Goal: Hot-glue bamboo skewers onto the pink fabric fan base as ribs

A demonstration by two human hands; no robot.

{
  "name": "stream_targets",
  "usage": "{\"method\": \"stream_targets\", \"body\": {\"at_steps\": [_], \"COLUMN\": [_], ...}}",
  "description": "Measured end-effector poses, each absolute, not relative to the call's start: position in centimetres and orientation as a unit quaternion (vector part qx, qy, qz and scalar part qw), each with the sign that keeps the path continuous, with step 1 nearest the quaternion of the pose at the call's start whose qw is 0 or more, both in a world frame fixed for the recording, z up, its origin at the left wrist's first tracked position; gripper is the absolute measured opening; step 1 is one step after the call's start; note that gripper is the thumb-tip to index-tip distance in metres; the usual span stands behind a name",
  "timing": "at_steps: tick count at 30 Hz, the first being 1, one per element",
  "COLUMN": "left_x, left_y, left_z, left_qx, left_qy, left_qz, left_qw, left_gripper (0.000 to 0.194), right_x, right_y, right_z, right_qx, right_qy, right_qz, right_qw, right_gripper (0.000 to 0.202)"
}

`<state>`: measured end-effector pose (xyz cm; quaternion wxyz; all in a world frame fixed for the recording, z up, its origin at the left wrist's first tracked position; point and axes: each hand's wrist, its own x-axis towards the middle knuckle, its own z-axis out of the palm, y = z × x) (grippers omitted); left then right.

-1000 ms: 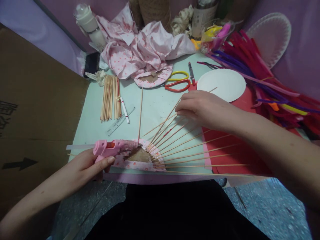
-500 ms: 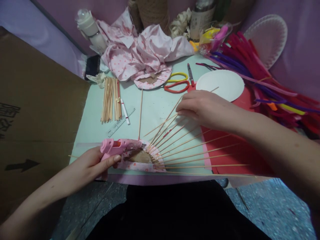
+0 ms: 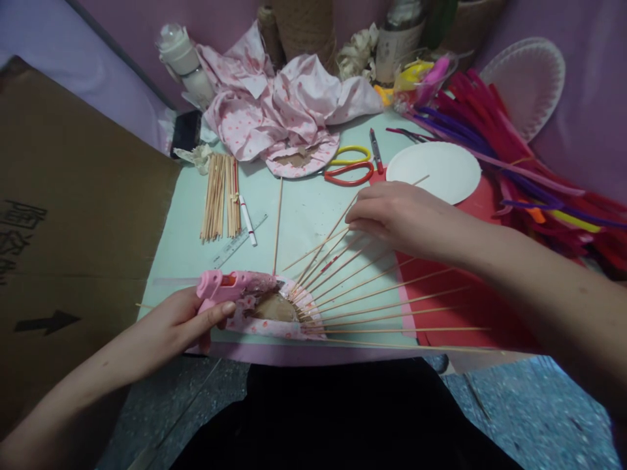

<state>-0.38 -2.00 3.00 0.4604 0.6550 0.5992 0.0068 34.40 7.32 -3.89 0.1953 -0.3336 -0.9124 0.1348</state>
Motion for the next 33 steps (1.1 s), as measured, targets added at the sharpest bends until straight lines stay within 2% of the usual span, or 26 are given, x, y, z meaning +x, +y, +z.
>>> {"method": "stream_targets", "body": {"at_steps": [21,33], "left_x": [-0.9,-0.8], "left_y": [-2.1,-2.3], "left_z": [3.8,4.1], "left_qx": [0.679,0.668], "left_qy": [0.589,0.59], "left_qz": [-0.088,-0.017], "left_qw": [0.43,0.453], "left_gripper": [0.047,0.033], "right_x": [34.1,34.0], "right_y": [7.3,7.7], "right_z": [-4.3,-3.7], "right_qx": [-0.325,-0.322], "right_qy": [-0.919,-0.921], "right_qz": [0.137,0.135], "right_qw": [0.176,0.171], "right_gripper": [0.031,0.031]}}
